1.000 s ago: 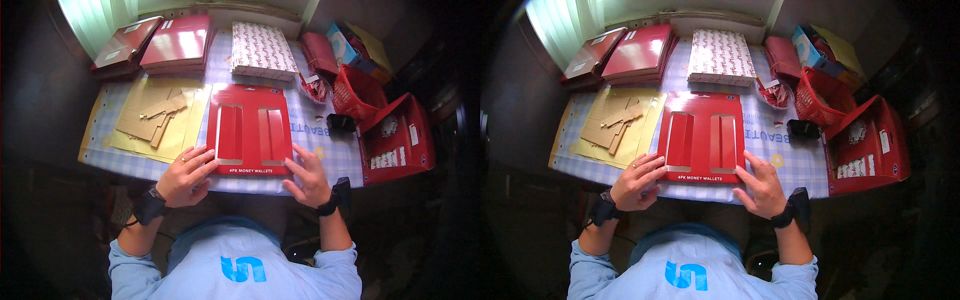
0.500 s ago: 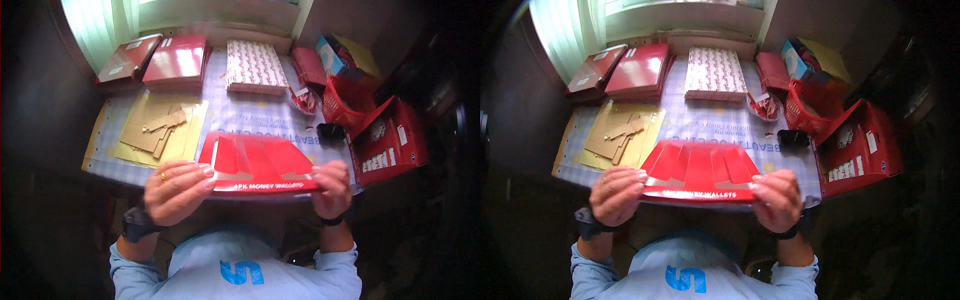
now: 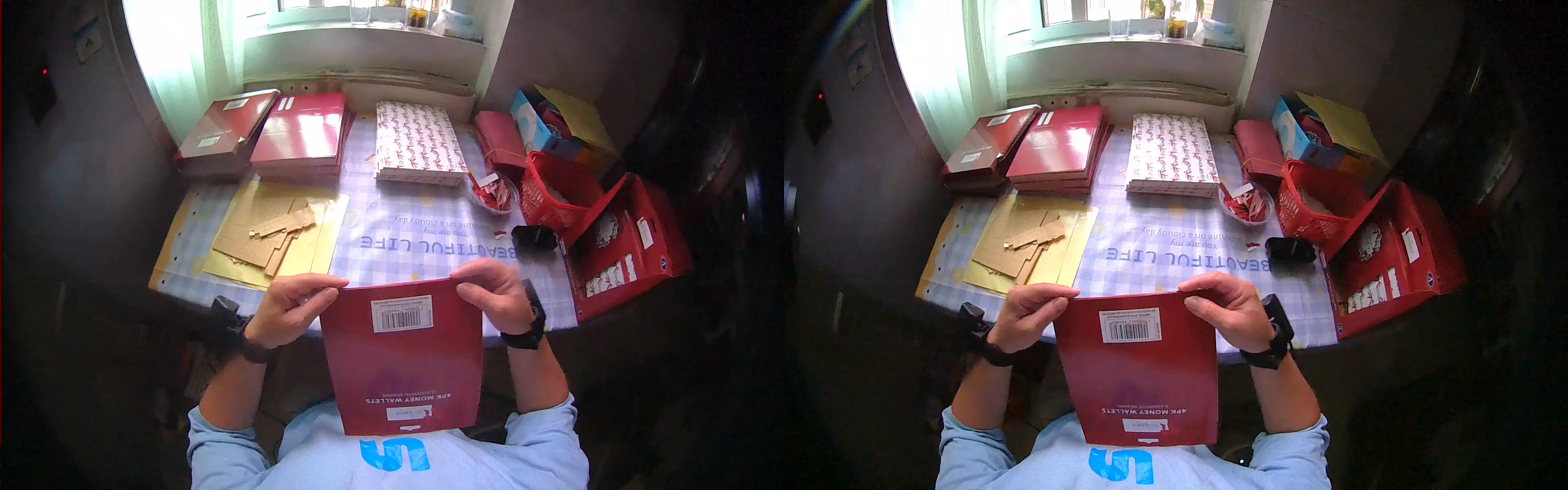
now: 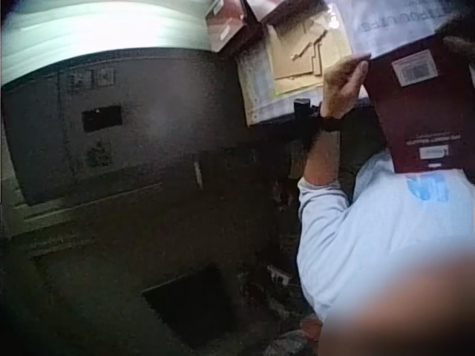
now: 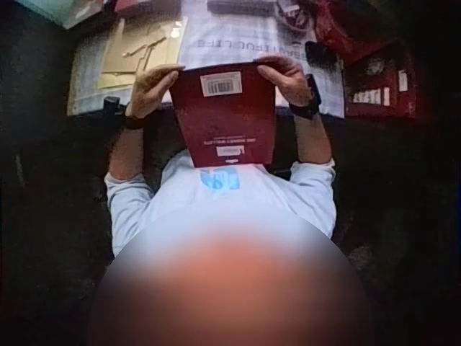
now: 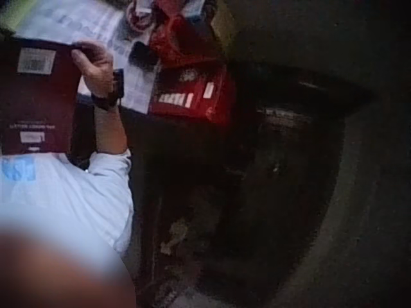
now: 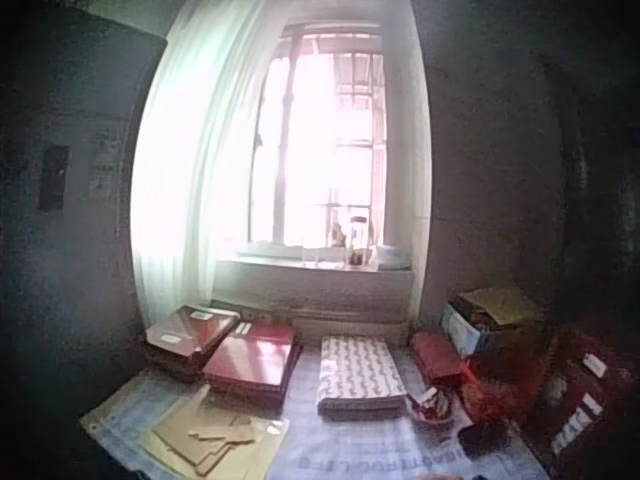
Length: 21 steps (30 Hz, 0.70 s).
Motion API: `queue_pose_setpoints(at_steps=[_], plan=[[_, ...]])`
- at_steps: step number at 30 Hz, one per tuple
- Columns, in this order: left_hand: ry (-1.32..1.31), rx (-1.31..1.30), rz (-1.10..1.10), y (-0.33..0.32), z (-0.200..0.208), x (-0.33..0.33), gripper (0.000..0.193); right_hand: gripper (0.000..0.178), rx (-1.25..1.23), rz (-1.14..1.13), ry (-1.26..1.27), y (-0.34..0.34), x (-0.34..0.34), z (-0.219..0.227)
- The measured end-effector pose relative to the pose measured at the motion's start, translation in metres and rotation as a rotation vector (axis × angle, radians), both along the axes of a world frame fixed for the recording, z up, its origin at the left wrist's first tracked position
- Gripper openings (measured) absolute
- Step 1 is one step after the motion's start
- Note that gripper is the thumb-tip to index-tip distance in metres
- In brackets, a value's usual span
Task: Assemble a red cardboard wallet-packaging display or box from a flat sheet.
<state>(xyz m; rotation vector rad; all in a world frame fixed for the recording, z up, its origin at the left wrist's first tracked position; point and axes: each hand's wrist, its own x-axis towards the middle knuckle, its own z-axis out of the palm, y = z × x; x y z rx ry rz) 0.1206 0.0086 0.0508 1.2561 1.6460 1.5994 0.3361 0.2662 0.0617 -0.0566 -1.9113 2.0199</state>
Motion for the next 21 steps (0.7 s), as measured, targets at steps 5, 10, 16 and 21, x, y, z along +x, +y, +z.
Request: queue_pose_setpoints(at_steps=[5,10,16,21], plan=[[0.261,-0.023,-0.032,0.024,-0.024,-0.008,0.022,0.016,0.011,-0.048,-0.091,0.01,-0.013,-0.035],[0.276,0.056,-0.083,0.047,-0.041,-0.008,0.026,0.015,-0.024,-0.078,-0.087,0.018,-0.018,-0.044],[0.248,0.05,-0.073,0.056,-0.046,-0.01,0.029,0.015,0.002,-0.026,-0.162,0.027,-0.025,-0.039],[0.204,0.046,-0.106,0.059,-0.045,-0.011,0.03,0.018,0.143,0.047,-0.191,0.031,-0.035,-0.033]])
